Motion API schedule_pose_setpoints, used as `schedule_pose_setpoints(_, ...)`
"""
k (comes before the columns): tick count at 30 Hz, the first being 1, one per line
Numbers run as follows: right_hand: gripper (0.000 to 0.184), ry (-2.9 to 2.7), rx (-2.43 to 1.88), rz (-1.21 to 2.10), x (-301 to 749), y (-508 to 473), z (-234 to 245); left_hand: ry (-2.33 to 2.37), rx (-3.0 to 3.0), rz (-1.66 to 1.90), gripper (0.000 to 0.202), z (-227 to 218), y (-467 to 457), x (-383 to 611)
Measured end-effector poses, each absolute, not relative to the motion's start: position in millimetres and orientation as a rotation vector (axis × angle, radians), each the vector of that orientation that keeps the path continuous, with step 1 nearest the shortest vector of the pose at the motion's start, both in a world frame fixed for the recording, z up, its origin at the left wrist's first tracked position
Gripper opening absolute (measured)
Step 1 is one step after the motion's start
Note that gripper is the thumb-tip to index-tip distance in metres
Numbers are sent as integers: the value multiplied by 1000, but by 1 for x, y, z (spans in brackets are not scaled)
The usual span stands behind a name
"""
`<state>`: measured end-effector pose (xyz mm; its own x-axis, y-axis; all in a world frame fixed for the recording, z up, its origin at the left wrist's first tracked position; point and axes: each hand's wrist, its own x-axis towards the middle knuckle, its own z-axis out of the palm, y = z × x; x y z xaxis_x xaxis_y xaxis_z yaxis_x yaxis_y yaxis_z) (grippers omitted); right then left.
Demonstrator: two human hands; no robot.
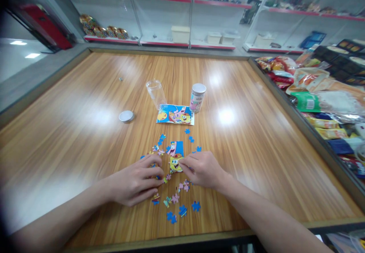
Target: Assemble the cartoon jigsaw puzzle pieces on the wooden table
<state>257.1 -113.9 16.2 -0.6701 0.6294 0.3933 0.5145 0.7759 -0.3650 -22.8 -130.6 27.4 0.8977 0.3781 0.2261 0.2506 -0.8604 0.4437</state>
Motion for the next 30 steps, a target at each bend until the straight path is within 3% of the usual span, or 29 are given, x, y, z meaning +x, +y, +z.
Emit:
schedule_pose_setpoints(11, 14, -2673, -841, 403, 268, -136, 42, 532, 2774, 487, 7, 21, -140, -19)
schedule_pose_setpoints(20, 22, -2803, -878, 399, 254, -148, 28, 487, 2837, 603, 7, 15, -140, -15)
schedule_pose_setpoints(30, 5, -2872, -907, 458, 246, -147, 27, 500, 2929, 543, 12, 21, -142, -12)
